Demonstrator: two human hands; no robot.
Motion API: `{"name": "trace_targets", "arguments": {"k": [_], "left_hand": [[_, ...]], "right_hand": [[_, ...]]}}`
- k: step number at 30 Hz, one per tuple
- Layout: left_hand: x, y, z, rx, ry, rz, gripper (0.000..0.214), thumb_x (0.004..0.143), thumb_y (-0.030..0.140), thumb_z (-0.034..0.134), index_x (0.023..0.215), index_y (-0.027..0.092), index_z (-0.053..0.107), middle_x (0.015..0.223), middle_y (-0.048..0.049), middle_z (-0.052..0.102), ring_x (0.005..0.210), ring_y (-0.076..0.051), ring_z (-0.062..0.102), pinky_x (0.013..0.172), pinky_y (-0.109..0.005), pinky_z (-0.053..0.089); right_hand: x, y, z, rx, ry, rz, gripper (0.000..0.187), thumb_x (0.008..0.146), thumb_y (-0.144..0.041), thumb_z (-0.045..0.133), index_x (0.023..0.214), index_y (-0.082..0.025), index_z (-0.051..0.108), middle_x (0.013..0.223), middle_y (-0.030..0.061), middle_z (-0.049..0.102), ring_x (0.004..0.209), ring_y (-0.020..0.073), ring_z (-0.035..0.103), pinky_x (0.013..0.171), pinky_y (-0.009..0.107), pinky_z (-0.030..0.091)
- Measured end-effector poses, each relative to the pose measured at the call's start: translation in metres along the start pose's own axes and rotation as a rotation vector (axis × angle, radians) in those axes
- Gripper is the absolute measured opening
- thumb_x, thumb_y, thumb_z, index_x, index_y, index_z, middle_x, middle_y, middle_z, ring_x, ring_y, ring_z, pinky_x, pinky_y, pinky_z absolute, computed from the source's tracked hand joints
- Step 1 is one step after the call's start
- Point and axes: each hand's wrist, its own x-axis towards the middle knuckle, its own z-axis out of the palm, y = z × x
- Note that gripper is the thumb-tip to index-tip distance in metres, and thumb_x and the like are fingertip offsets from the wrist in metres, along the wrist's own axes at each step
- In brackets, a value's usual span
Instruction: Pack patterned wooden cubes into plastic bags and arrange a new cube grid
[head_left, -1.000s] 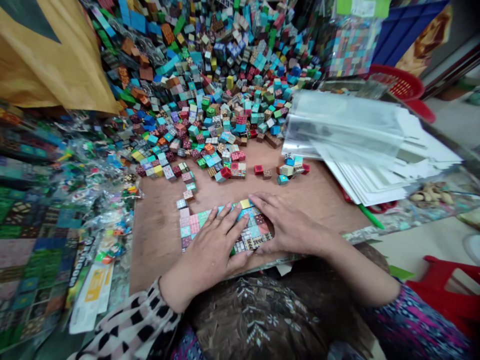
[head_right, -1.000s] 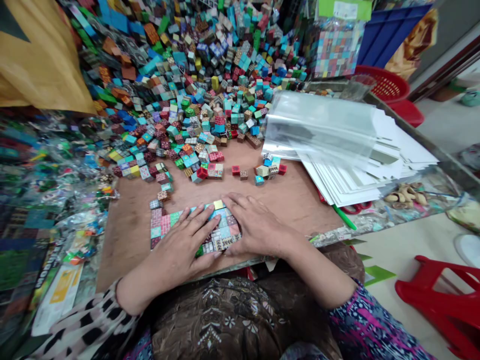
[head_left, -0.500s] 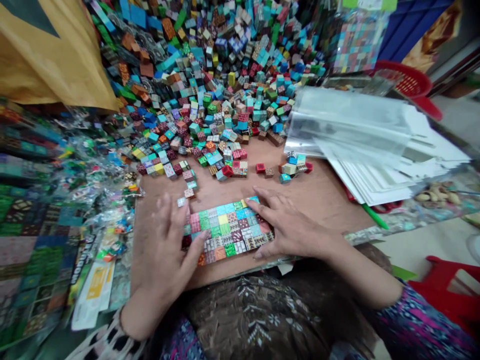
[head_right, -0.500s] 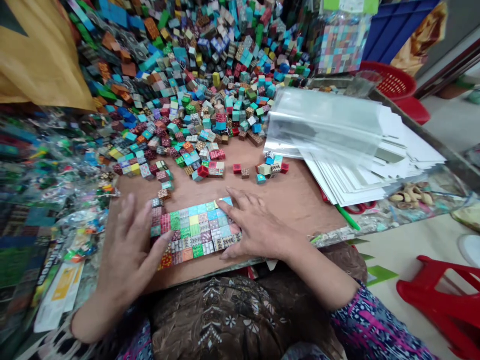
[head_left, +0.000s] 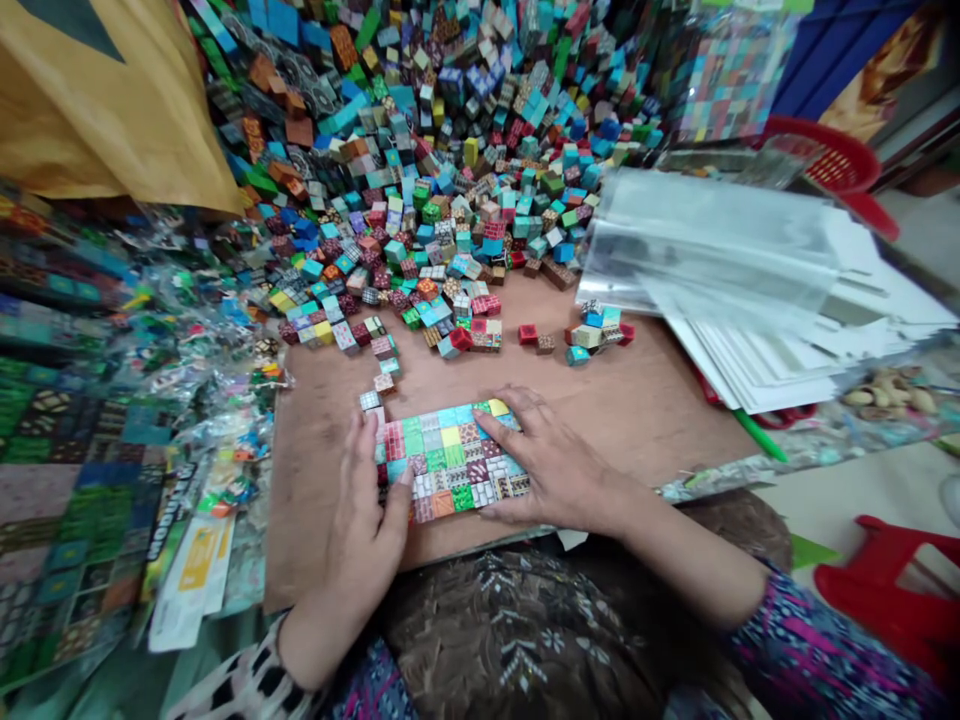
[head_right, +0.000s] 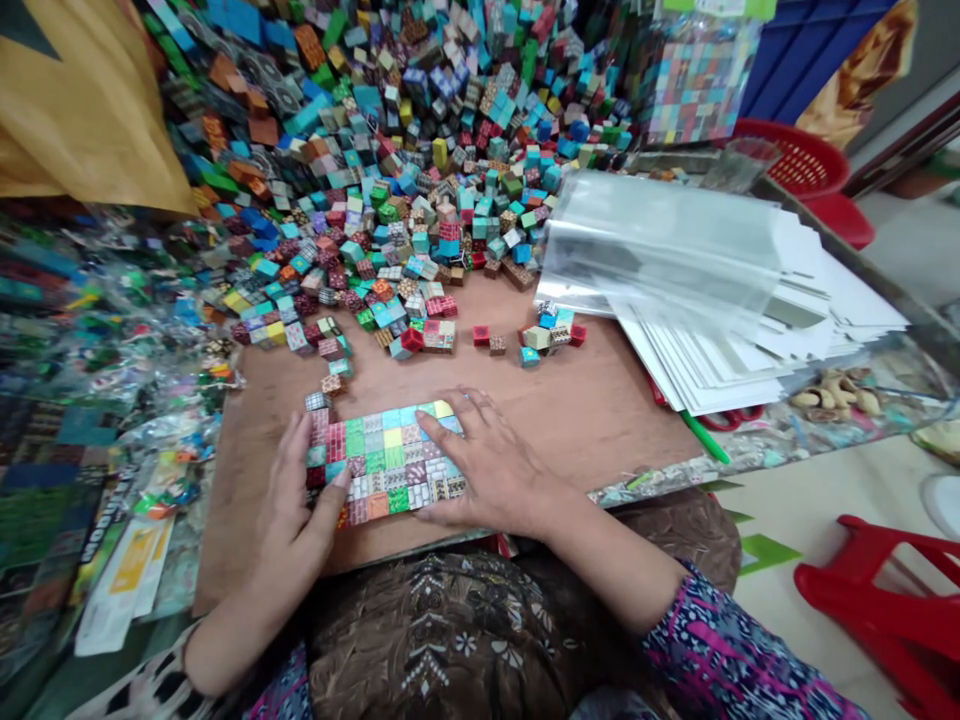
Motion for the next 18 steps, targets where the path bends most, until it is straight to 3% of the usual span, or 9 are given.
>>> {"name": "trace_targets", "arguments": {"k": [3, 9, 14, 18], "left_hand": [[0.000, -0.003, -0.002, -0.031, -0.031, -0.037, 0.066, 0.099, 0.034, 0.049, 0.158, 0.036, 0.019, 0.166, -0.0051, 0.025, 0.152, -0.025, 0.024, 0.124, -0.054, 0.020], [-0.003, -0.007, -0.001, -0.100, -0.034, -0.082, 0.062, 0.101, 0.032, 0.043, 0.158, 0.037, 0.017, 0.166, -0.0043, 0.024, 0.152, -0.024, 0.023, 0.124, -0.053, 0.021], [0.001, -0.006, -0.001, -0.016, -0.030, 0.005, 0.060, 0.101, 0.028, 0.043, 0.156, 0.039, 0.022, 0.162, -0.0049, 0.033, 0.150, -0.022, 0.029, 0.124, -0.052, 0.023], [0.003, -0.005, -0.002, -0.002, -0.024, 0.021, 0.058, 0.101, 0.028, 0.044, 0.155, 0.038, 0.025, 0.162, -0.0060, 0.034, 0.150, -0.022, 0.030, 0.123, -0.052, 0.025]], "right_hand": [[-0.001, 0.001, -0.002, -0.014, -0.031, 0.002, 0.099, 0.076, -0.069, 0.069, 0.153, -0.017, 0.036, 0.159, 0.0210, 0.026, 0.146, 0.0440, 0.024, 0.120, 0.060, 0.023], [-0.001, -0.006, -0.006, -0.060, 0.001, 0.020, 0.094, 0.079, -0.076, 0.059, 0.156, -0.034, 0.027, 0.167, 0.0088, 0.014, 0.151, 0.0461, 0.004, 0.116, 0.074, 0.011], [0.004, -0.021, -0.003, -0.090, -0.079, -0.042, 0.084, 0.088, -0.069, 0.054, 0.155, -0.022, 0.034, 0.164, 0.0141, 0.025, 0.150, 0.0411, 0.020, 0.119, 0.066, 0.018], [0.006, -0.028, -0.004, -0.148, -0.090, -0.035, 0.087, 0.087, -0.068, 0.057, 0.154, -0.018, 0.036, 0.163, 0.0168, 0.026, 0.148, 0.0438, 0.023, 0.116, 0.068, 0.023]]}}
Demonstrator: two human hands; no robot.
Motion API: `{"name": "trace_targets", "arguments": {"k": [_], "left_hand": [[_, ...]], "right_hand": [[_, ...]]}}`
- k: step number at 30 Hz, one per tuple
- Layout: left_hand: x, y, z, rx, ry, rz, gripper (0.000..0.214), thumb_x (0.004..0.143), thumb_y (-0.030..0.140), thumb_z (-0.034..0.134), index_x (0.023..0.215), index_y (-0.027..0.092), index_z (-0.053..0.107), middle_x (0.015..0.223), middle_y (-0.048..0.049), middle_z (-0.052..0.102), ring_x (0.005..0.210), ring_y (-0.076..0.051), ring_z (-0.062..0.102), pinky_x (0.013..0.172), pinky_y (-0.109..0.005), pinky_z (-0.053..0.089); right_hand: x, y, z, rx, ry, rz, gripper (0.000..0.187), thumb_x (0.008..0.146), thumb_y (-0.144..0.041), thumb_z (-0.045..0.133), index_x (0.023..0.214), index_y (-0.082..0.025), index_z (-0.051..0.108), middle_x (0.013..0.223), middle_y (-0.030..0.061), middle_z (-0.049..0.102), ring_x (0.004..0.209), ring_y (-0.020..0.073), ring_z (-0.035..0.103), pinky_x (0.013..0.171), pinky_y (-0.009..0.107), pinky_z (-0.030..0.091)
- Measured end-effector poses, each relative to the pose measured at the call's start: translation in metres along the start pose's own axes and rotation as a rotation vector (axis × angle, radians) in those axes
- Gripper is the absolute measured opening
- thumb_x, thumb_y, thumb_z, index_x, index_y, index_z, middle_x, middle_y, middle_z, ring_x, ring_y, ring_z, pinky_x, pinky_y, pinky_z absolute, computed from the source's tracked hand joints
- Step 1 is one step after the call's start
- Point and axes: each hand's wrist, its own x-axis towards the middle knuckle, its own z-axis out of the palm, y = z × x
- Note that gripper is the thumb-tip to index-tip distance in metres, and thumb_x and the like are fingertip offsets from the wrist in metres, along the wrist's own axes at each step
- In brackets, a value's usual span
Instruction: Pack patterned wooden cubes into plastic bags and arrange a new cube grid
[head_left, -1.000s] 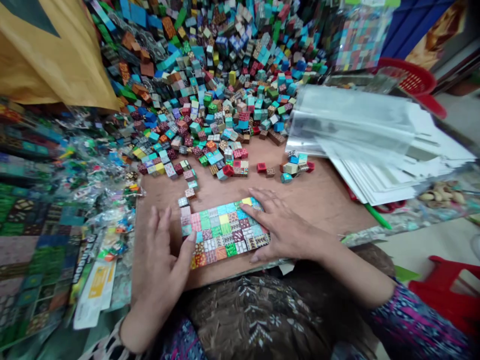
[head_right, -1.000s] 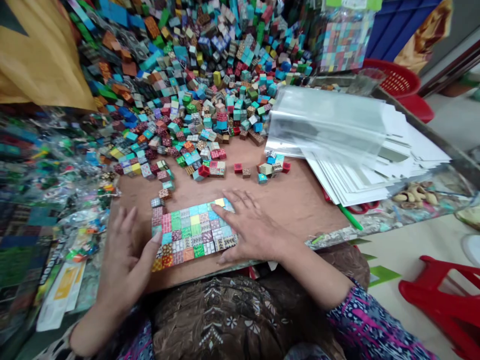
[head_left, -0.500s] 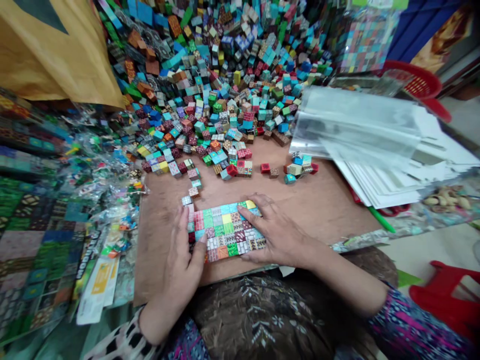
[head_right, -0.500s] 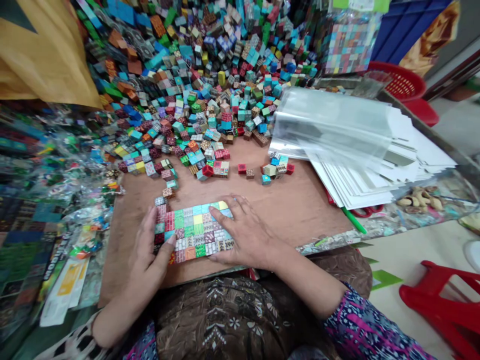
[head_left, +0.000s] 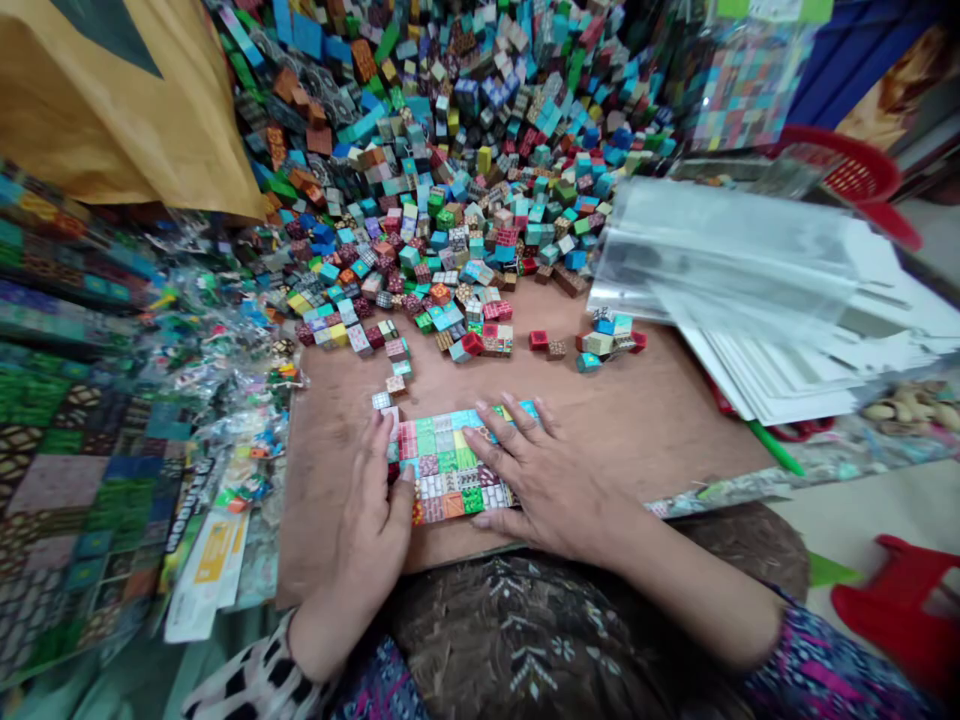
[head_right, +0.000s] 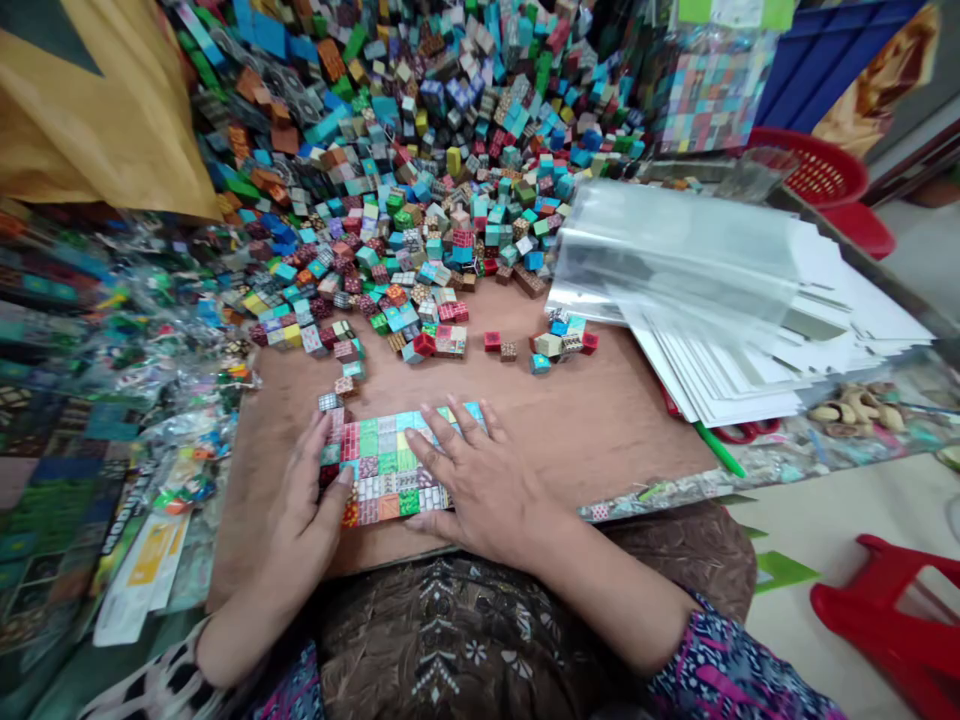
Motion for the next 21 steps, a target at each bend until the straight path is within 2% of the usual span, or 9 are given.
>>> {"name": "trace_targets", "arguments": {"k": [5, 9, 15, 18, 21], "left_hand": [[-0.002, 0.000, 0.002, 0.004, 0.009, 0.002, 0.058, 0.101, 0.029, 0.044, 0.155, 0.037, 0.026, 0.161, -0.0056, 0.035, 0.149, -0.022, 0.031, 0.123, -0.051, 0.028], [-0.002, -0.001, 0.003, -0.001, 0.017, 0.001, 0.057, 0.100, 0.029, 0.043, 0.155, 0.037, 0.026, 0.162, -0.0046, 0.035, 0.149, -0.022, 0.031, 0.123, -0.051, 0.028], [-0.002, -0.004, 0.003, -0.023, 0.041, -0.017, 0.057, 0.099, 0.030, 0.045, 0.154, 0.038, 0.030, 0.159, -0.0039, 0.039, 0.147, -0.024, 0.036, 0.122, -0.053, 0.028], [-0.002, -0.006, 0.003, -0.034, 0.038, -0.024, 0.058, 0.098, 0.031, 0.047, 0.153, 0.038, 0.031, 0.157, -0.0034, 0.042, 0.145, -0.024, 0.038, 0.122, -0.053, 0.029], [-0.002, -0.007, 0.004, -0.047, 0.028, -0.031, 0.058, 0.099, 0.032, 0.046, 0.154, 0.038, 0.030, 0.157, -0.0036, 0.041, 0.146, -0.025, 0.037, 0.122, -0.054, 0.029]], "right_hand": [[0.003, -0.012, 0.004, -0.014, 0.042, -0.011, 0.090, 0.088, -0.074, 0.049, 0.153, -0.013, 0.038, 0.162, 0.0177, 0.026, 0.150, 0.0404, 0.021, 0.119, 0.066, 0.021], [0.008, -0.018, 0.009, -0.006, 0.048, -0.026, 0.087, 0.091, -0.073, 0.042, 0.153, -0.013, 0.039, 0.161, 0.0176, 0.029, 0.149, 0.0392, 0.024, 0.119, 0.063, 0.024], [0.000, -0.015, -0.005, 0.098, 0.012, -0.049, 0.078, 0.095, -0.064, 0.044, 0.153, -0.012, 0.039, 0.161, 0.0179, 0.031, 0.149, 0.0374, 0.026, 0.120, 0.059, 0.028], [-0.009, -0.002, -0.014, 0.178, 0.072, 0.033, 0.066, 0.099, -0.054, 0.046, 0.152, -0.015, 0.041, 0.161, 0.0181, 0.031, 0.149, 0.0341, 0.028, 0.118, 0.054, 0.034], [-0.018, 0.032, -0.019, 0.174, 0.250, 0.173, 0.054, 0.100, -0.042, 0.046, 0.149, -0.018, 0.045, 0.158, 0.0176, 0.035, 0.149, 0.0334, 0.028, 0.115, 0.056, 0.039]]}}
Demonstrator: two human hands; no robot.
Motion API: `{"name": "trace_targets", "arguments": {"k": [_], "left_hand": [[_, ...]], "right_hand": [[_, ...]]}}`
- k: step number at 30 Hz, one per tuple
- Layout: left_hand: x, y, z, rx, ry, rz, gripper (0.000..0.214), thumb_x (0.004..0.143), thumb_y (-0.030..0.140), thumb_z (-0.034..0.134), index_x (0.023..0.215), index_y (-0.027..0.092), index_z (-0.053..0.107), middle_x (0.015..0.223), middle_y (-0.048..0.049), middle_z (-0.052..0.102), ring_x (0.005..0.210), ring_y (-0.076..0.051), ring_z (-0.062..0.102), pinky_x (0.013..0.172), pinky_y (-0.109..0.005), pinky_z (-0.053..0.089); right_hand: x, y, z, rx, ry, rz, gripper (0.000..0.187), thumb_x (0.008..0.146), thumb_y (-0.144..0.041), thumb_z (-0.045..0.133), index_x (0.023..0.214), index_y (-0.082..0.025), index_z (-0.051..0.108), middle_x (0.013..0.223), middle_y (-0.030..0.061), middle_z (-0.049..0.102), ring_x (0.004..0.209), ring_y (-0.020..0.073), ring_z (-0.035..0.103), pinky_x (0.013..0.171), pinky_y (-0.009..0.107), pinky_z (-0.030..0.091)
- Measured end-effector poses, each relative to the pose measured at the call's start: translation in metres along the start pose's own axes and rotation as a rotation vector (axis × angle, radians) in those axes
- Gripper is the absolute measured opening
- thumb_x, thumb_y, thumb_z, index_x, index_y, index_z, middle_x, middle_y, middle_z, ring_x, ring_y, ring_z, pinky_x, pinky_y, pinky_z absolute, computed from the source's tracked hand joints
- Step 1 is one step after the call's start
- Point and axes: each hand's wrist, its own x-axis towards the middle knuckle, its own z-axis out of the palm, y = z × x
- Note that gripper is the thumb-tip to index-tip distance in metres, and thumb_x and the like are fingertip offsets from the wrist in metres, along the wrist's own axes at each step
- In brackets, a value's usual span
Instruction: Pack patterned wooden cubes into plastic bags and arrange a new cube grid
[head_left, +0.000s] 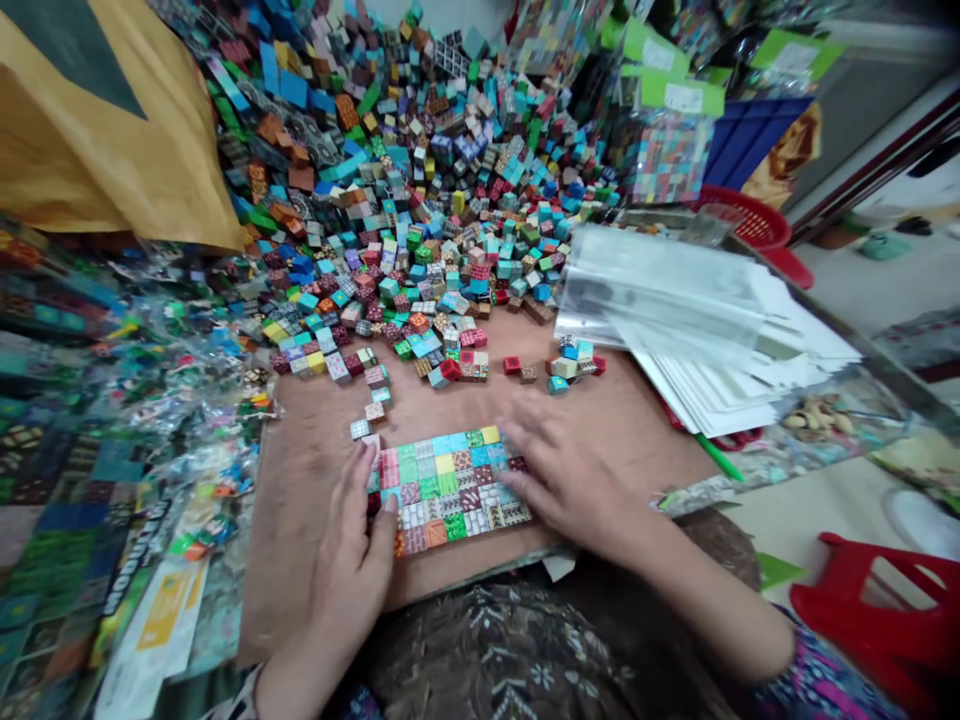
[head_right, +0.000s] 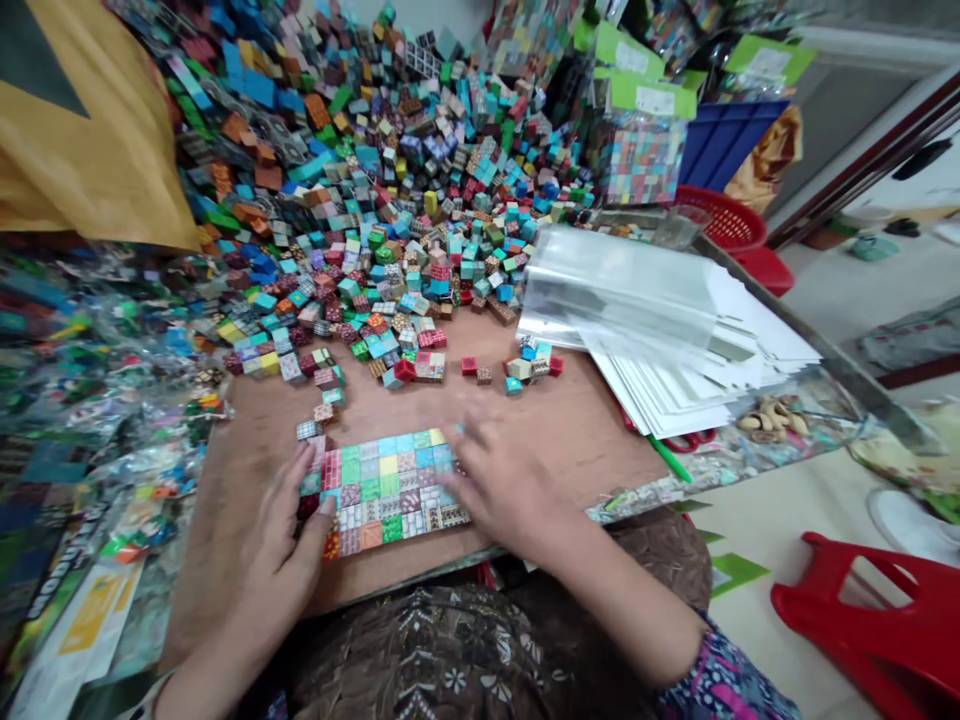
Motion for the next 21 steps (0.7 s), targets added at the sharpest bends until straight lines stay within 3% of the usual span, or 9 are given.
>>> {"name": "trace_targets", "arguments": {"k": [3, 7, 12, 15, 18, 21], "left_hand": [[0.000, 0.000, 0.000, 0.008, -0.001, 0.008, 0.057, 0.099, 0.032, 0.046, 0.153, 0.037, 0.031, 0.157, -0.0046, 0.041, 0.146, -0.025, 0.037, 0.122, -0.055, 0.029], [0.000, 0.000, 0.000, 0.032, 0.012, 0.021, 0.057, 0.098, 0.031, 0.048, 0.153, 0.036, 0.032, 0.155, -0.0056, 0.043, 0.144, -0.025, 0.040, 0.121, -0.053, 0.031], [0.001, -0.001, 0.000, 0.026, 0.002, 0.028, 0.058, 0.098, 0.031, 0.047, 0.154, 0.037, 0.031, 0.156, -0.0045, 0.042, 0.145, -0.025, 0.038, 0.121, -0.053, 0.031], [0.001, -0.001, -0.001, 0.022, 0.001, 0.031, 0.057, 0.099, 0.031, 0.047, 0.153, 0.037, 0.031, 0.156, -0.0042, 0.042, 0.146, -0.024, 0.037, 0.122, -0.053, 0.029], [0.002, 0.000, -0.001, 0.032, -0.002, 0.027, 0.056, 0.099, 0.032, 0.046, 0.153, 0.036, 0.032, 0.155, -0.0050, 0.043, 0.145, -0.025, 0.038, 0.122, -0.053, 0.029], [0.002, 0.001, -0.001, 0.028, -0.004, 0.040, 0.056, 0.099, 0.031, 0.046, 0.153, 0.036, 0.032, 0.156, -0.0052, 0.043, 0.145, -0.025, 0.038, 0.122, -0.054, 0.029]], "right_hand": [[0.005, 0.045, -0.012, -0.098, 0.219, 0.166, 0.054, 0.098, -0.039, 0.048, 0.146, -0.016, 0.047, 0.152, 0.0221, 0.040, 0.141, 0.0380, 0.039, 0.112, 0.062, 0.038], [0.019, 0.085, -0.019, -0.176, 0.268, 0.277, 0.065, 0.093, -0.050, 0.055, 0.149, -0.018, 0.044, 0.153, 0.0207, 0.038, 0.140, 0.0429, 0.039, 0.109, 0.066, 0.039], [0.033, 0.080, -0.001, -0.190, 0.185, 0.197, 0.053, 0.099, -0.044, 0.043, 0.143, -0.017, 0.053, 0.146, 0.0172, 0.049, 0.139, 0.0367, 0.043, 0.112, 0.062, 0.039], [0.032, 0.068, 0.015, -0.181, 0.138, 0.092, 0.049, 0.103, -0.035, 0.033, 0.143, -0.017, 0.053, 0.148, 0.0143, 0.051, 0.143, 0.0301, 0.040, 0.119, 0.059, 0.031], [0.025, 0.062, 0.023, -0.184, 0.093, 0.054, 0.050, 0.104, -0.031, 0.028, 0.144, -0.013, 0.052, 0.150, 0.0140, 0.050, 0.147, 0.0281, 0.033, 0.122, 0.058, 0.023], [0.018, 0.061, 0.016, -0.079, 0.099, 0.071, 0.052, 0.103, -0.037, 0.033, 0.150, -0.017, 0.044, 0.157, 0.0112, 0.040, 0.150, 0.0278, 0.027, 0.121, 0.056, 0.027]]}}
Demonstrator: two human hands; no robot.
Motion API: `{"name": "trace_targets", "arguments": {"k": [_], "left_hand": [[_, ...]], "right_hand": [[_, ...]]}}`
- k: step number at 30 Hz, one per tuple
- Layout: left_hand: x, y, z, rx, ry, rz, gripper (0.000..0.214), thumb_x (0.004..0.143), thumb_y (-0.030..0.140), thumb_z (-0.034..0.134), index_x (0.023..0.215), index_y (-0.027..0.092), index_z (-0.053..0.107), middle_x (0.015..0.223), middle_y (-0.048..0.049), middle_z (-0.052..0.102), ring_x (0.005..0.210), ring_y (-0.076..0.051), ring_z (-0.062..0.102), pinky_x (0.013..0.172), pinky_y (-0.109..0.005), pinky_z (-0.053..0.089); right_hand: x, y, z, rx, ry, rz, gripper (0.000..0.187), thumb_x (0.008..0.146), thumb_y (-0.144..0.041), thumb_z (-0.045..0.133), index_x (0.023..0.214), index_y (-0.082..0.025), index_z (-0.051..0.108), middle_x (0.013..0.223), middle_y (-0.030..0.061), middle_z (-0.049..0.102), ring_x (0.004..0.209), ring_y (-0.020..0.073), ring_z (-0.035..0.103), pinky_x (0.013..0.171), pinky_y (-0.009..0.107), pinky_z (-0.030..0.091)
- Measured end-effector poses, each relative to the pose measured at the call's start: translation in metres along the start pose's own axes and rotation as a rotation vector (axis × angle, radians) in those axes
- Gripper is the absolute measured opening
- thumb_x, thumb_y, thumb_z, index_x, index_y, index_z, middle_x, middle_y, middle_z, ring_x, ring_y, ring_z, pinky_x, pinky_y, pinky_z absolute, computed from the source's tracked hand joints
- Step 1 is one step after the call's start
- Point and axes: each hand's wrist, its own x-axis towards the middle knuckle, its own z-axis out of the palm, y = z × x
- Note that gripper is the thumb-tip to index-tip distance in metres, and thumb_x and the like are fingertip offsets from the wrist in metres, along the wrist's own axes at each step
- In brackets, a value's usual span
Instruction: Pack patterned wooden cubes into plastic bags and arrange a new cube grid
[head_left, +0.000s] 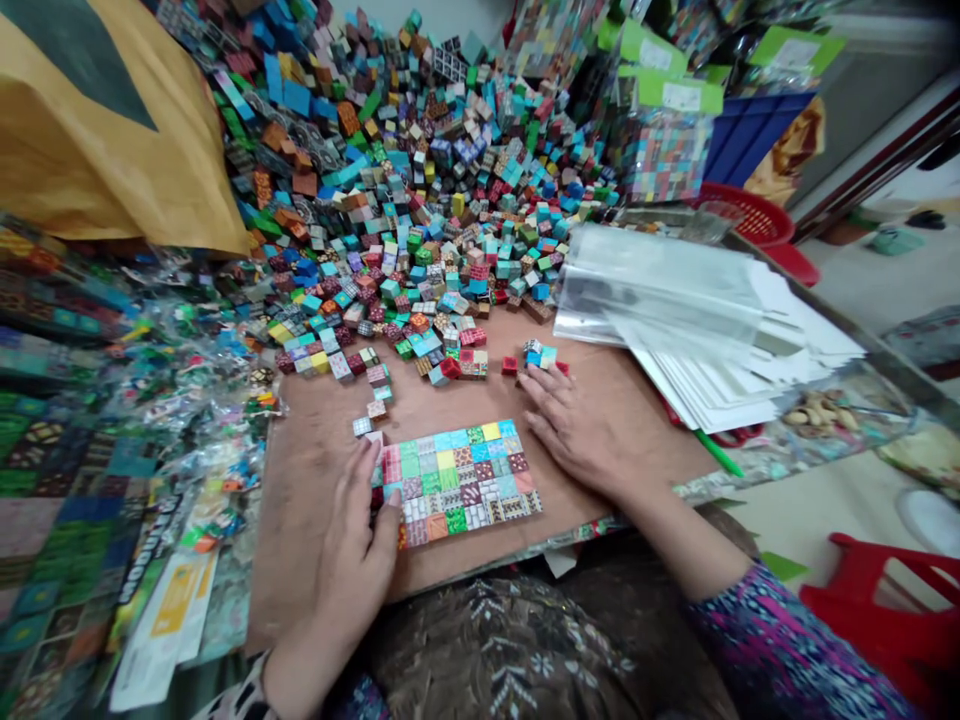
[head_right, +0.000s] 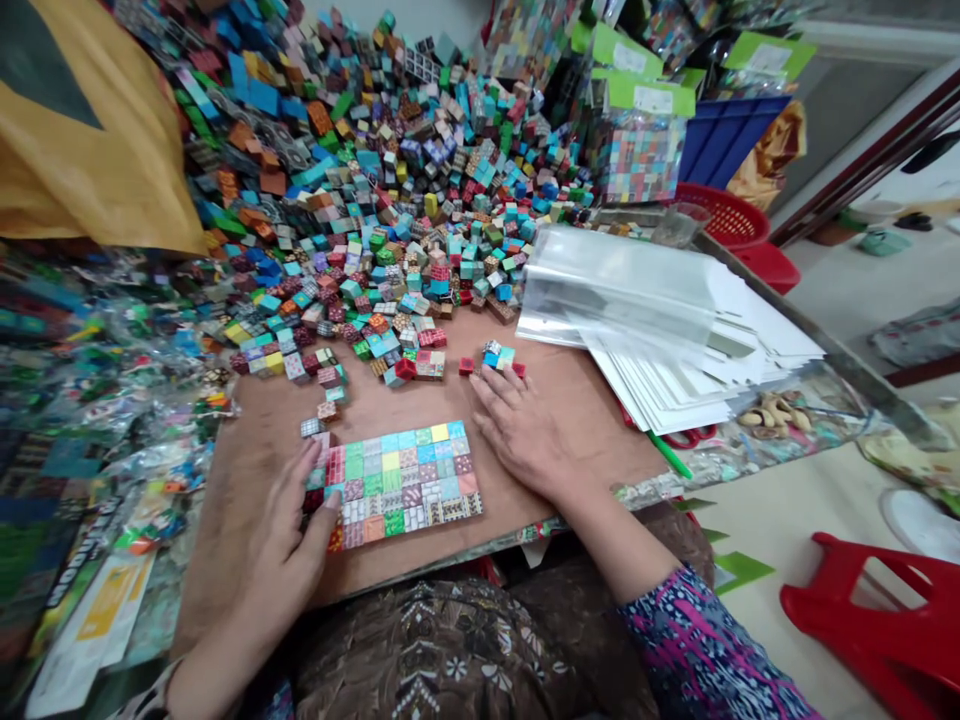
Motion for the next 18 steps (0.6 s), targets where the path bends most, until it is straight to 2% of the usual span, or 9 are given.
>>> {"name": "trace_targets", "arguments": {"k": [3, 5, 7, 9, 13, 18], "left_hand": [[0.000, 0.000, 0.000, -0.005, -0.004, 0.007, 0.057, 0.099, 0.030, 0.046, 0.153, 0.036, 0.031, 0.156, -0.0054, 0.042, 0.145, -0.024, 0.037, 0.122, -0.054, 0.028], [0.000, 0.001, -0.001, -0.003, -0.006, 0.007, 0.057, 0.099, 0.030, 0.047, 0.153, 0.036, 0.031, 0.156, -0.0056, 0.042, 0.146, -0.024, 0.037, 0.122, -0.053, 0.028], [0.000, 0.001, -0.001, 0.001, -0.009, 0.006, 0.057, 0.098, 0.029, 0.048, 0.153, 0.036, 0.032, 0.156, -0.0058, 0.042, 0.146, -0.024, 0.037, 0.122, -0.053, 0.028], [0.001, 0.002, -0.001, 0.004, -0.007, 0.002, 0.057, 0.098, 0.030, 0.048, 0.153, 0.035, 0.032, 0.156, -0.0057, 0.042, 0.146, -0.024, 0.037, 0.123, -0.052, 0.027], [0.001, 0.003, 0.000, 0.008, 0.008, 0.003, 0.055, 0.098, 0.032, 0.047, 0.152, 0.032, 0.035, 0.156, -0.0065, 0.044, 0.144, -0.023, 0.039, 0.122, -0.050, 0.029], [0.001, 0.004, 0.001, 0.040, 0.028, 0.003, 0.052, 0.098, 0.034, 0.046, 0.150, 0.028, 0.039, 0.154, -0.0078, 0.047, 0.143, -0.023, 0.042, 0.121, -0.047, 0.032]], "right_hand": [[-0.005, 0.007, -0.016, 0.136, 0.120, 0.115, 0.057, 0.101, -0.045, 0.038, 0.154, -0.024, 0.034, 0.158, 0.0098, 0.039, 0.146, 0.0261, 0.036, 0.117, 0.053, 0.036], [-0.007, 0.012, -0.025, 0.167, 0.238, 0.216, 0.053, 0.100, -0.046, 0.041, 0.148, -0.024, 0.044, 0.149, 0.0119, 0.050, 0.139, 0.0276, 0.046, 0.113, 0.053, 0.041], [-0.010, 0.015, -0.028, 0.161, 0.283, 0.241, 0.046, 0.099, -0.045, 0.044, 0.136, -0.021, 0.057, 0.138, 0.0144, 0.059, 0.130, 0.0289, 0.054, 0.110, 0.052, 0.044], [-0.013, 0.013, -0.025, 0.137, 0.271, 0.192, 0.042, 0.099, -0.041, 0.046, 0.129, -0.018, 0.063, 0.132, 0.0164, 0.063, 0.124, 0.0293, 0.059, 0.107, 0.052, 0.046], [-0.014, 0.002, -0.009, 0.040, 0.260, 0.093, 0.043, 0.097, -0.037, 0.049, 0.133, -0.016, 0.060, 0.134, 0.0197, 0.060, 0.125, 0.0320, 0.056, 0.103, 0.052, 0.048], [-0.008, -0.003, 0.000, -0.007, 0.186, 0.106, 0.046, 0.095, -0.039, 0.051, 0.134, -0.017, 0.060, 0.138, 0.0192, 0.057, 0.123, 0.0356, 0.056, 0.101, 0.056, 0.047]]}}
